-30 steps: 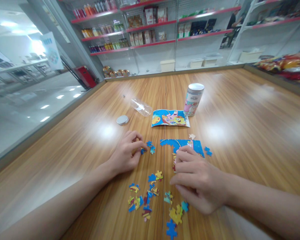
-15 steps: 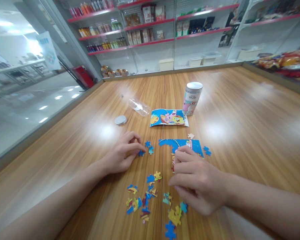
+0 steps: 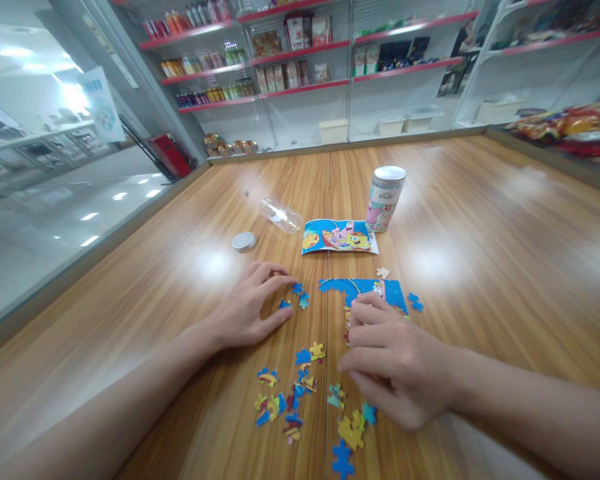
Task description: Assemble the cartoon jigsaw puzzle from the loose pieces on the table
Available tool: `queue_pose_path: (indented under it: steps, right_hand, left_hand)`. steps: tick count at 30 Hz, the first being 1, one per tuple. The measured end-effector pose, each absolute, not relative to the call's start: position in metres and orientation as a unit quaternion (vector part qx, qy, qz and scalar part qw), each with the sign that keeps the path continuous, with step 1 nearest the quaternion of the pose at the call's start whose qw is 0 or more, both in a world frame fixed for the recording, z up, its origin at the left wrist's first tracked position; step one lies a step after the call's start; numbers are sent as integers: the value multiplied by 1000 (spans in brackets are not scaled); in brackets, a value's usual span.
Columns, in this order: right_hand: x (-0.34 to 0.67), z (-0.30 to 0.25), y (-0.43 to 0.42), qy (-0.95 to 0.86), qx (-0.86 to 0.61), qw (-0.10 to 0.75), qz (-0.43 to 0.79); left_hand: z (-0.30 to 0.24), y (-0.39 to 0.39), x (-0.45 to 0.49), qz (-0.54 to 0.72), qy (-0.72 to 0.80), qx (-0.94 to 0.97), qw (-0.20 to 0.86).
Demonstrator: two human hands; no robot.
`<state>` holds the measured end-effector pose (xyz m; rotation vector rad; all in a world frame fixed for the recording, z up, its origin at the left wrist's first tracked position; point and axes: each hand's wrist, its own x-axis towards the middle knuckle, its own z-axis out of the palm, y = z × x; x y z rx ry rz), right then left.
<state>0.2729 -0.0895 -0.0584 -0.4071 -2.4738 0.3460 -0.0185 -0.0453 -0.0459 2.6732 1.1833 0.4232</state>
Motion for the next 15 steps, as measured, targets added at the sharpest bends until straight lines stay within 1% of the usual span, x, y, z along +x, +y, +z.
queue_pose_path:
  steps: [5,10,15]
  right_hand:
    - [271,-56,-90,-929,-151,313,130]
    - [271,-55,-90,-928,-151,316,124]
    - [272,-56,-89,-929,-151,315,123]
  left_hand:
    - [-50,-43,-22,131,395,905,86]
    - [-53,-42,-25,155,386,907,63]
    - [-47,-48,-20,157,311,936,51]
